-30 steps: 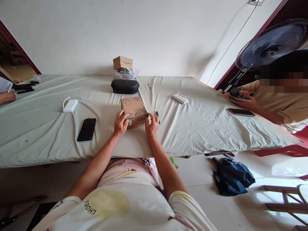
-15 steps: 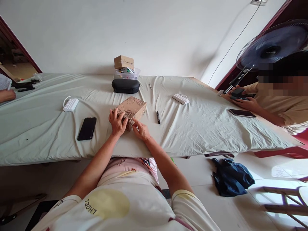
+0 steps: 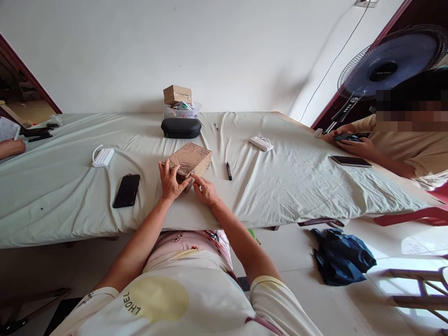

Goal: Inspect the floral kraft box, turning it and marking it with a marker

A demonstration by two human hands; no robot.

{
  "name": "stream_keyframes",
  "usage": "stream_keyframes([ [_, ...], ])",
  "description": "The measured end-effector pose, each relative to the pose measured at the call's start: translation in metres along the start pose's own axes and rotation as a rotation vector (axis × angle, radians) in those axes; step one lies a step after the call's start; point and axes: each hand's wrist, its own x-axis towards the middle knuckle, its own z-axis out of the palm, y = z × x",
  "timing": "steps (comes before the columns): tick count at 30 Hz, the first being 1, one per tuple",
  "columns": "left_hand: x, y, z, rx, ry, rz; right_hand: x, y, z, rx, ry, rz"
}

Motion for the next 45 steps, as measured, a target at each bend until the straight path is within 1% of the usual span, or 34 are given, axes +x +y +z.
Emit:
stream_keyframes([
  [4,-0.001,-0.009,0.007,-0.051,-0.029,0.124,0.001,-0.002,0.002,-0.004,-0.014,-0.043],
  [6,-0.001,-0.013,0.011,-0.082,-0.046,0.196,0.001,-0.002,0.003,-0.025,-0.027,-0.035],
  [8,0.0,-0.014,0.014,-0.106,-0.054,0.244,0.0,-0.003,0.003,-0.073,-0.04,0.014],
  [10,0.0,-0.015,0.015,-0.122,-0.059,0.261,0.001,-0.002,0.002,-0.123,-0.039,0.083],
  [13,0.002,-0.014,0.013,-0.134,-0.053,0.23,0.003,0.0,-0.002,-0.159,0.018,0.179],
  [21,0.004,-0.014,0.007,-0.14,0.003,0.095,0.008,0.018,-0.023,-0.185,0.287,0.455],
  [24,0.004,-0.015,0.007,-0.142,-0.012,0.041,0.007,0.023,-0.026,-0.175,0.337,0.496],
  [28,0.004,-0.017,0.008,-0.159,-0.032,0.008,0.006,0.03,-0.022,-0.15,0.389,0.494],
  [31,0.004,-0.019,0.009,-0.177,-0.029,-0.006,0.006,0.035,-0.02,-0.141,0.421,0.554],
  [34,0.005,-0.022,0.009,-0.183,-0.042,-0.022,0.006,0.04,-0.02,-0.136,0.371,0.628],
  [38,0.006,-0.027,0.009,-0.208,-0.103,-0.038,0.004,0.042,-0.019,-0.171,0.298,0.643],
  [45,0.001,-0.032,0.017,-0.191,-0.146,-0.099,0.003,0.035,-0.02,-0.418,0.18,0.706],
])
